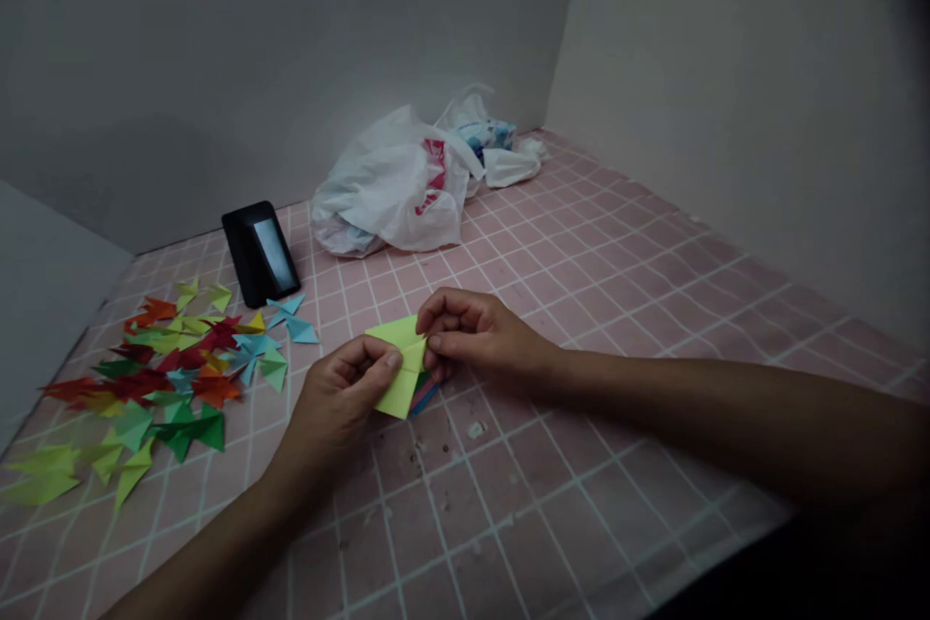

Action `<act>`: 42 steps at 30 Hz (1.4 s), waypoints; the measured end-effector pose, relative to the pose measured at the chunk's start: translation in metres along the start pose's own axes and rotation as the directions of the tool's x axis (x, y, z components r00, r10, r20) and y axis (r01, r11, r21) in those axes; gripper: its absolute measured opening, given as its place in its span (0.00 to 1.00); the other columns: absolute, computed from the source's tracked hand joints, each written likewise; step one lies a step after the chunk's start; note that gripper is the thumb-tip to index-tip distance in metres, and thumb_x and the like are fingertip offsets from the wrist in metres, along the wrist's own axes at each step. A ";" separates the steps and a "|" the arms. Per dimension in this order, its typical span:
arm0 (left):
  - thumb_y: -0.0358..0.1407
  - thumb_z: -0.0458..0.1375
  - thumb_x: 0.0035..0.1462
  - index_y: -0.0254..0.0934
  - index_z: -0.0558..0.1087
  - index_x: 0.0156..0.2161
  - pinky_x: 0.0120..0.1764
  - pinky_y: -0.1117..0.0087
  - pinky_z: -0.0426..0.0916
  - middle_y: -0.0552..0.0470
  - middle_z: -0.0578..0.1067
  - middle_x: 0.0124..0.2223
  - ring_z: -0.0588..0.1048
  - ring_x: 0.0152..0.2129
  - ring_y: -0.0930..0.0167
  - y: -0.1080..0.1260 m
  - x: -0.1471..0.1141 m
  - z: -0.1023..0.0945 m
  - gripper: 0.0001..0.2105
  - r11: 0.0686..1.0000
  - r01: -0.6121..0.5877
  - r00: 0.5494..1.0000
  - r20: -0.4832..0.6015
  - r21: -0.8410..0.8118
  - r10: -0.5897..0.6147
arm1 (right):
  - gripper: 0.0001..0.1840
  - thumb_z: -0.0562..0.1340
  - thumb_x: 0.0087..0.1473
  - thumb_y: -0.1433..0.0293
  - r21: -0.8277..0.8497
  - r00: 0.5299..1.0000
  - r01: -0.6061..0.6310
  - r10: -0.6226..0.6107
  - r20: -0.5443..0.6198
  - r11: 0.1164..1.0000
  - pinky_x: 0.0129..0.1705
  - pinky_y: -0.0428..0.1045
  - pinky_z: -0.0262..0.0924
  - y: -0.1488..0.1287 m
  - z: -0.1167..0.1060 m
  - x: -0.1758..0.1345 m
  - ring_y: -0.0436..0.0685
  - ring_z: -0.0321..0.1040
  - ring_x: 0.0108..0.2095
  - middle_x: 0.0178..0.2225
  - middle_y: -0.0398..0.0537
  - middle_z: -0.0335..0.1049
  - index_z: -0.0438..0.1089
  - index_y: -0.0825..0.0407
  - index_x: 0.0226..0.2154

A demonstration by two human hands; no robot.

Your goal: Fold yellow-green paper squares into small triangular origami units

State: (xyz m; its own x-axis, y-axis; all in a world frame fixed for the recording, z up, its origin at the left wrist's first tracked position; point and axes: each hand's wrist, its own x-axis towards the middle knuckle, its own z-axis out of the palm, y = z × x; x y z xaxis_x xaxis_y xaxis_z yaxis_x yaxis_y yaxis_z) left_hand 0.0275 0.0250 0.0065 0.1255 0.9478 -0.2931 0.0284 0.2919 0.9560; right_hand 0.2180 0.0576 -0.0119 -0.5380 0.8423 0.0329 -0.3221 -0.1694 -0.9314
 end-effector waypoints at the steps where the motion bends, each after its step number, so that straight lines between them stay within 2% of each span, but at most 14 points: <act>1: 0.43 0.68 0.49 0.35 0.73 0.29 0.25 0.77 0.60 0.55 0.73 0.26 0.67 0.22 0.76 -0.001 0.000 0.000 0.13 1.000 0.002 1.000 0.000 -0.002 -0.002 | 0.06 0.62 0.54 0.75 0.011 1.000 0.006 -0.006 0.003 1.000 0.30 0.44 0.66 0.000 -0.001 0.000 0.46 0.70 0.23 0.25 0.39 0.73 0.66 0.53 0.36; 5: 0.44 0.67 0.50 0.35 0.72 0.29 0.26 0.76 0.61 0.55 0.72 0.26 0.68 0.22 0.76 0.000 0.000 0.000 0.14 1.000 0.000 1.000 -0.016 0.011 0.000 | 0.05 0.59 0.59 0.69 0.027 1.000 -0.005 0.005 -0.005 1.000 0.26 0.43 0.63 -0.001 -0.002 0.001 0.46 0.69 0.22 0.25 0.40 0.73 0.66 0.54 0.37; 8: 0.44 0.66 0.51 0.35 0.72 0.29 0.26 0.76 0.61 0.56 0.71 0.26 0.66 0.22 0.76 0.002 -0.001 0.001 0.13 0.997 -0.042 0.998 -0.033 0.061 0.044 | 0.12 0.58 0.62 0.63 -0.055 0.998 -0.056 0.056 -0.003 0.997 0.21 0.41 0.58 -0.003 0.000 0.000 0.46 0.66 0.19 0.22 0.40 0.70 0.66 0.54 0.33; 13: 0.41 0.64 0.53 0.36 0.73 0.28 0.27 0.76 0.61 0.56 0.71 0.26 0.66 0.23 0.75 0.004 -0.006 0.002 0.11 0.957 -0.178 0.979 -0.055 0.228 0.195 | 0.15 0.63 0.58 0.59 -0.128 0.991 -0.132 0.135 0.014 0.983 0.19 0.40 0.57 -0.005 0.004 -0.003 0.44 0.62 0.17 0.19 0.38 0.68 0.66 0.54 0.29; 17: 0.41 0.63 0.54 0.36 0.74 0.29 0.26 0.76 0.60 0.56 0.71 0.26 0.66 0.23 0.76 0.002 -0.008 0.002 0.09 0.932 -0.217 0.971 -0.034 0.290 0.236 | 0.15 0.65 0.56 0.60 -0.115 0.990 -0.139 0.142 0.019 0.984 0.18 0.39 0.57 -0.005 0.004 -0.004 0.44 0.62 0.16 0.19 0.38 0.68 0.66 0.55 0.29; 21: 0.41 0.63 0.54 0.36 0.74 0.29 0.26 0.76 0.59 0.56 0.71 0.26 0.65 0.23 0.76 0.002 -0.008 0.002 0.10 0.946 -0.189 0.979 -0.029 0.264 0.203 | 0.12 0.63 0.58 0.64 -0.119 0.988 -0.154 0.156 0.003 0.981 0.18 0.39 0.57 -0.006 0.004 -0.004 0.43 0.61 0.16 0.19 0.38 0.68 0.66 0.55 0.28; 25: 0.43 0.64 0.53 0.36 0.73 0.28 0.26 0.76 0.59 0.55 0.71 0.26 0.66 0.23 0.76 0.002 -0.006 0.002 0.12 0.979 -0.097 0.995 -0.014 0.181 0.101 | 0.11 0.59 0.61 0.70 -0.142 0.983 -0.181 0.179 -0.029 0.973 0.18 0.39 0.55 -0.009 0.006 -0.005 0.43 0.59 0.15 0.17 0.37 0.66 0.66 0.55 0.27; 32: 0.45 0.66 0.50 0.35 0.73 0.29 0.25 0.76 0.59 0.54 0.73 0.26 0.67 0.22 0.75 0.002 -0.002 0.003 0.14 0.996 0.020 1.000 -0.005 0.089 -0.020 | 0.12 0.57 0.61 0.72 -0.167 0.979 -0.204 0.200 -0.042 0.965 0.17 0.39 0.55 -0.010 0.007 -0.005 0.43 0.58 0.14 0.16 0.36 0.65 0.65 0.54 0.26; 42: 0.44 0.68 0.48 0.35 0.72 0.27 0.23 0.77 0.56 0.57 0.70 0.24 0.64 0.19 0.77 0.003 -0.002 0.004 0.14 0.999 0.039 0.999 -0.017 0.022 -0.039 | 0.11 0.57 0.59 0.72 -0.147 0.986 -0.157 0.147 -0.072 0.977 0.16 0.40 0.53 -0.011 0.006 -0.003 0.44 0.56 0.13 0.14 0.35 0.62 0.64 0.53 0.24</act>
State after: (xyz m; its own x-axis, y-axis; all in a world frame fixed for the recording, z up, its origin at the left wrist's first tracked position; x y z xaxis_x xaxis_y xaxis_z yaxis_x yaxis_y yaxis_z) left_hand 0.0312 0.0239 0.0103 0.1075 0.9378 -0.3302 0.0548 0.3260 0.9438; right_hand 0.2184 0.0539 0.0006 -0.5224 0.8426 -0.1309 -0.1158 -0.2222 -0.9681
